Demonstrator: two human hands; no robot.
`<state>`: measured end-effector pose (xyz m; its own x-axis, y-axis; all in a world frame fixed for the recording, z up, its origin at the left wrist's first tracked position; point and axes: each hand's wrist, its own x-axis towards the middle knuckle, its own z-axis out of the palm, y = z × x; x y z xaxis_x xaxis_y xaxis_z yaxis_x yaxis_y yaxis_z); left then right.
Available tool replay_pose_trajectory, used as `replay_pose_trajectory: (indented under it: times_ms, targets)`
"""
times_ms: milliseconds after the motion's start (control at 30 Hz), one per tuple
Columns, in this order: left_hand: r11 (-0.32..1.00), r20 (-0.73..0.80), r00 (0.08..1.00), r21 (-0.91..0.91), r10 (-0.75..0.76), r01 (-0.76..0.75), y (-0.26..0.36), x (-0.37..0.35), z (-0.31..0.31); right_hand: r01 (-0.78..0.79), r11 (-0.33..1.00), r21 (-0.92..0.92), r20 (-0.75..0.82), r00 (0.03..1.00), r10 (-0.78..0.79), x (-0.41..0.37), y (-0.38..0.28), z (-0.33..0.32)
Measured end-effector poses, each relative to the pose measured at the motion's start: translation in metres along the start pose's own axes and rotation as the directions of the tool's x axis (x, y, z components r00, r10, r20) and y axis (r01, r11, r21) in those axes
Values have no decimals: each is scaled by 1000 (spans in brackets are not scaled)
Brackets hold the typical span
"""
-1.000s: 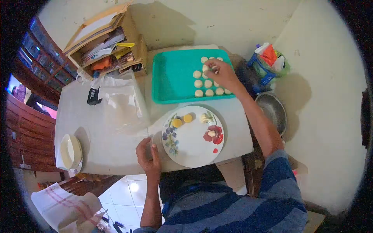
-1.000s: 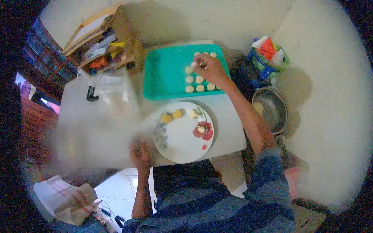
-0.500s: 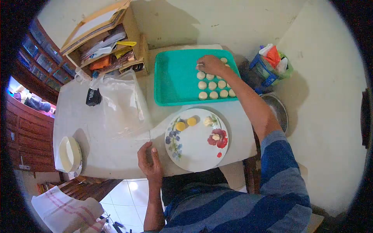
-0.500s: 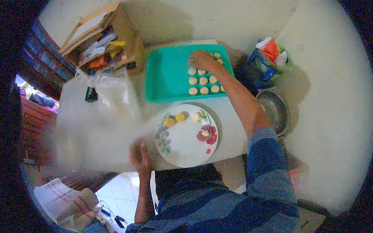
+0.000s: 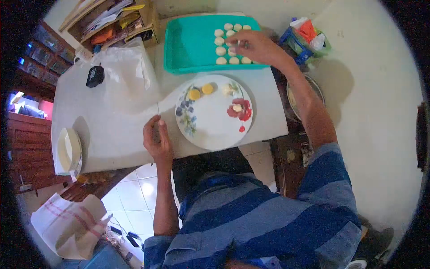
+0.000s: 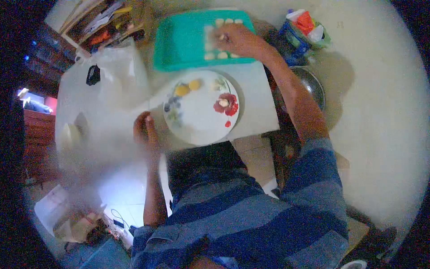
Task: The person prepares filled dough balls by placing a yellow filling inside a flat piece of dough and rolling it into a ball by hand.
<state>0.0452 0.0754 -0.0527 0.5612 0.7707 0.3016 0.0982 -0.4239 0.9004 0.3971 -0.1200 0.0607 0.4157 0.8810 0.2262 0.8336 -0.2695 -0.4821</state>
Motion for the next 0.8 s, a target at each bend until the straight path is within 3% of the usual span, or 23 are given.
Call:
replay_pose_trajectory:
  times_ms: [133,200,233,333,400,467,533,567,633,700,767,800]
  targets:
    - [996,13,1000,-91,12,-11,-19,-2,2,58,997,-50,4,998,-58,-74,-47,21]
    - [994,4,1000,-100,31,-31,-22,-1,4,-72,997,-17,137,988,73,-104,-65,37]
    - [994,-5,997,-82,76,-76,-23,-1,5,-66,998,-22,132,989,69,-115,-71,48]
    - [988,-33,990,-71,135,-137,-21,-2,7,18,988,-153,84,996,-5,-133,-77,79]
    - [986,-56,987,-73,148,-152,-22,-1,8,205,944,-257,69,979,-194,-137,-77,91]
    - [975,-52,977,-63,209,-212,-26,0,8,195,939,-285,41,981,-191,-139,-75,98]
    - [972,-70,971,-39,227,-230,-25,0,8,79,977,-198,64,996,-67,-135,-75,99]
    - [970,-70,968,-21,240,-242,-25,-1,8,91,977,-195,72,994,-78,-135,-75,102]
    - [961,-75,958,1,277,-277,-18,-6,7,-100,971,216,-194,970,143,-131,-90,110]
    - [949,-73,946,23,314,-314,-8,-10,10,-109,958,266,-187,969,162,-124,-113,111]
    - [925,34,933,116,359,-361,7,-26,13,-144,934,326,-162,965,205,-121,-126,125]
    - [929,42,937,120,346,-349,11,-32,16,-78,970,232,-197,972,125,-118,-125,134]
